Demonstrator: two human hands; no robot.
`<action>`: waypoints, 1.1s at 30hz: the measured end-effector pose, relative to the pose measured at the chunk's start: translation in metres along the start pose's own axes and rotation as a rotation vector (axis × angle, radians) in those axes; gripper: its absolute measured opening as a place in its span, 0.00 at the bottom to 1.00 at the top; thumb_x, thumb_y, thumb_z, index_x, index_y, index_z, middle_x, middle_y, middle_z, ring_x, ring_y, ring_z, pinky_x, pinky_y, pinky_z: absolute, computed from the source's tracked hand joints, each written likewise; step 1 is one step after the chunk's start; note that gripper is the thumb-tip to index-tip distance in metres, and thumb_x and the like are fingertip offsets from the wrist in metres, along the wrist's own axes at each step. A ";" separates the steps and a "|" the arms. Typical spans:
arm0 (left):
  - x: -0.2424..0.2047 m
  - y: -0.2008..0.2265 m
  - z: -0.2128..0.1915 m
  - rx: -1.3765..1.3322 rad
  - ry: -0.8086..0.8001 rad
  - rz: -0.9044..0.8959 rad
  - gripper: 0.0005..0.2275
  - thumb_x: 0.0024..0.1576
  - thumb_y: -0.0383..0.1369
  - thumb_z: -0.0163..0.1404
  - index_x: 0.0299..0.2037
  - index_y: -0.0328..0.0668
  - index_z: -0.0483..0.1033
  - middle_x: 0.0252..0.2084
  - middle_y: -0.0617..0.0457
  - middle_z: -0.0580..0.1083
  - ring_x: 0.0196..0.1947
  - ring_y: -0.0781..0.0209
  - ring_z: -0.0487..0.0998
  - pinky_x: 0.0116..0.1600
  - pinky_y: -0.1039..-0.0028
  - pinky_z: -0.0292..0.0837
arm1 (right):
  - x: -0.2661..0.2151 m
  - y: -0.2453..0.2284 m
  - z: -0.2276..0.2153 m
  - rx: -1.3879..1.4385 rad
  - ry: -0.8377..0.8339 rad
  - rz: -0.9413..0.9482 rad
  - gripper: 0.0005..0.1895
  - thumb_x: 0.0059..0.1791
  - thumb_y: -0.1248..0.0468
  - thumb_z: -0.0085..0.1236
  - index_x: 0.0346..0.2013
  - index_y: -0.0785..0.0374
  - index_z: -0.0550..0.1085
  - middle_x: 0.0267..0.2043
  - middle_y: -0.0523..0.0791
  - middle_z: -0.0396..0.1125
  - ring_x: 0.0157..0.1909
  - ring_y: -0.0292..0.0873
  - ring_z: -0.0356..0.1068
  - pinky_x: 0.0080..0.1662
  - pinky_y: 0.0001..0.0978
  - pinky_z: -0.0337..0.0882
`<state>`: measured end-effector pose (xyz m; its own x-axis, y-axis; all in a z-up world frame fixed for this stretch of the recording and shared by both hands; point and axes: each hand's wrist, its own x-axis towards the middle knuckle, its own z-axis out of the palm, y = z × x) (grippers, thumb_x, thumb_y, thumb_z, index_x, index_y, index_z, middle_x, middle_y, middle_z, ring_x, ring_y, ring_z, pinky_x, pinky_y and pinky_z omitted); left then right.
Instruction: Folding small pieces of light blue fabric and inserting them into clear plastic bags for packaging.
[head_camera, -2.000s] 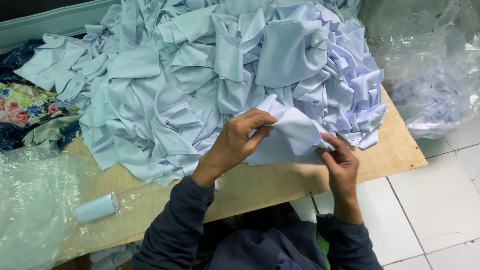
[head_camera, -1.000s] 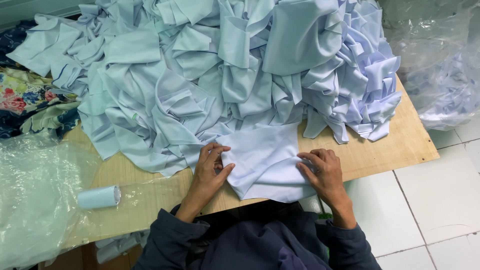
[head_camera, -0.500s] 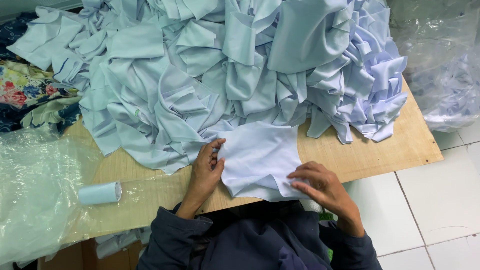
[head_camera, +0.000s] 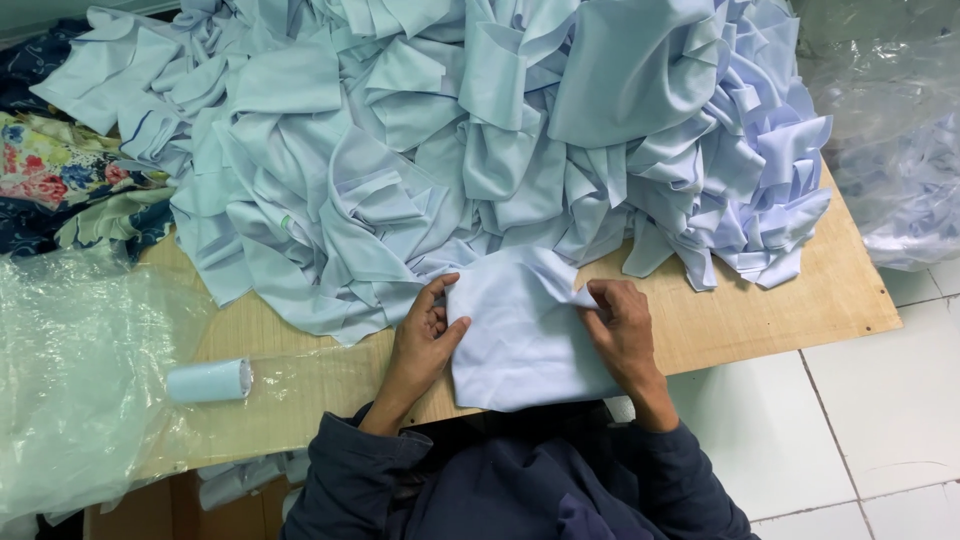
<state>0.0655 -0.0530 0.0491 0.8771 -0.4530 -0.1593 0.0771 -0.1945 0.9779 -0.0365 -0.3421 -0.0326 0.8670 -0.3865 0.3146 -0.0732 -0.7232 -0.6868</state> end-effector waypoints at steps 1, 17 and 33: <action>-0.002 0.003 -0.001 -0.001 0.002 -0.002 0.28 0.58 0.23 0.52 0.70 0.44 0.62 0.42 0.42 0.73 0.36 0.57 0.78 0.42 0.69 0.81 | -0.001 -0.015 -0.011 0.000 -0.003 0.000 0.07 0.48 0.59 0.67 0.37 0.51 0.77 0.33 0.37 0.69 0.42 0.39 0.69 0.50 0.34 0.66; -0.006 -0.001 0.002 0.241 -0.039 0.185 0.21 0.58 0.24 0.53 0.64 0.40 0.72 0.60 0.37 0.71 0.44 0.51 0.78 0.44 0.67 0.76 | 0.018 -0.035 -0.048 0.268 -0.064 0.315 0.18 0.52 0.61 0.65 0.56 0.59 0.78 0.40 0.54 0.75 0.39 0.50 0.74 0.42 0.41 0.74; 0.004 -0.003 0.014 0.188 0.083 0.183 0.11 0.60 0.26 0.54 0.51 0.44 0.81 0.38 0.47 0.79 0.33 0.59 0.79 0.41 0.71 0.78 | 0.040 -0.005 -0.018 0.153 0.045 0.271 0.13 0.50 0.53 0.71 0.29 0.57 0.80 0.18 0.44 0.66 0.22 0.37 0.62 0.28 0.29 0.62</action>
<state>0.0620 -0.0664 0.0441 0.9050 -0.4238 0.0366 -0.1684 -0.2780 0.9457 -0.0105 -0.3643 -0.0049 0.8030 -0.5808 0.1336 -0.2203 -0.4976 -0.8389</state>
